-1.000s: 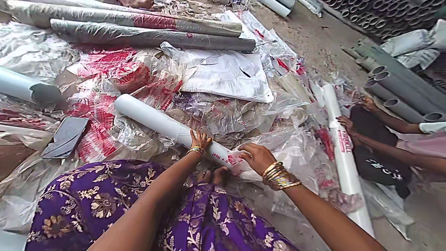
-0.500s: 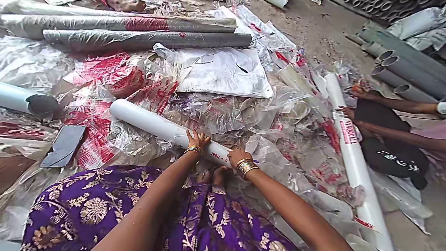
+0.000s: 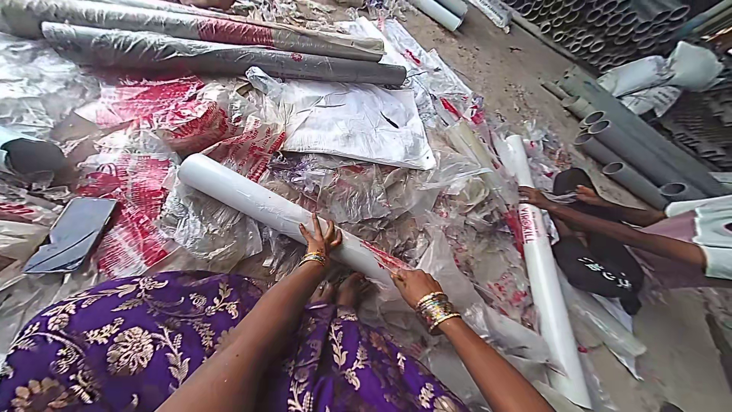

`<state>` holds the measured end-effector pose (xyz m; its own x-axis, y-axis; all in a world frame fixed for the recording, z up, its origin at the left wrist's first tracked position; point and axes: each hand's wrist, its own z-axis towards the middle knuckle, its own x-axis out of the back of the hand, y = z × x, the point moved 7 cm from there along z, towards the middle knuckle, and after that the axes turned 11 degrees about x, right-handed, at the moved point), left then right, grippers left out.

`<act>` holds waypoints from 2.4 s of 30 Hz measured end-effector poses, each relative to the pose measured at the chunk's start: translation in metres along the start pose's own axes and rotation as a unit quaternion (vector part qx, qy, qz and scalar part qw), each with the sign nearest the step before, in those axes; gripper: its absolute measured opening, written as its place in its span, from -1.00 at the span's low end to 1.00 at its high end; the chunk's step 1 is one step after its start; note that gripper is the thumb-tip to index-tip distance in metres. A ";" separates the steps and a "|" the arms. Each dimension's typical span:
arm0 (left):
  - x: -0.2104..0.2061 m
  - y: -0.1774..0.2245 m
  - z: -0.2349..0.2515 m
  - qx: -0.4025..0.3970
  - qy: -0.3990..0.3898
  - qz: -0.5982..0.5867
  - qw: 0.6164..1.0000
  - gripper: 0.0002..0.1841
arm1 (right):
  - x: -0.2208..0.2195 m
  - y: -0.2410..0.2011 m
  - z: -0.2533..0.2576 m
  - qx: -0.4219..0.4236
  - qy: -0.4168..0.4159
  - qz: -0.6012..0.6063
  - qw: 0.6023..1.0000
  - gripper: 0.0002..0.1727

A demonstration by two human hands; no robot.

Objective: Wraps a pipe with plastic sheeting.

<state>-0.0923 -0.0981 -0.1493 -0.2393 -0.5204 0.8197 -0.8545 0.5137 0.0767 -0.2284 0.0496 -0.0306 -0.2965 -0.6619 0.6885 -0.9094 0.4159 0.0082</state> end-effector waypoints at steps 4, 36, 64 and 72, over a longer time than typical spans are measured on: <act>-0.003 0.003 -0.001 -0.014 0.005 0.003 1.000 -0.08 | 0.008 0.001 0.001 0.017 -0.022 -0.050 0.998 -0.46; 0.054 -0.159 -0.009 -0.064 0.075 -0.108 0.989 -0.55 | -0.037 0.010 0.028 0.157 -0.134 0.008 0.978 -0.53; 0.075 -0.170 0.008 -0.026 0.018 -0.274 0.961 -0.72 | 0.027 -0.140 0.097 0.163 0.073 -0.071 0.981 -0.11; 0.076 -0.299 -0.011 0.291 0.055 -0.428 0.854 -0.41 | -0.007 -0.139 0.139 0.080 0.030 -0.091 0.992 0.26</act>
<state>0.1498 -0.2835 -0.1037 0.6057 -0.4516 0.6551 -0.7862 -0.4666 0.4053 -0.1410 -0.0906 -0.1373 -0.1094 -0.6760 0.7287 -0.9822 0.1861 0.0252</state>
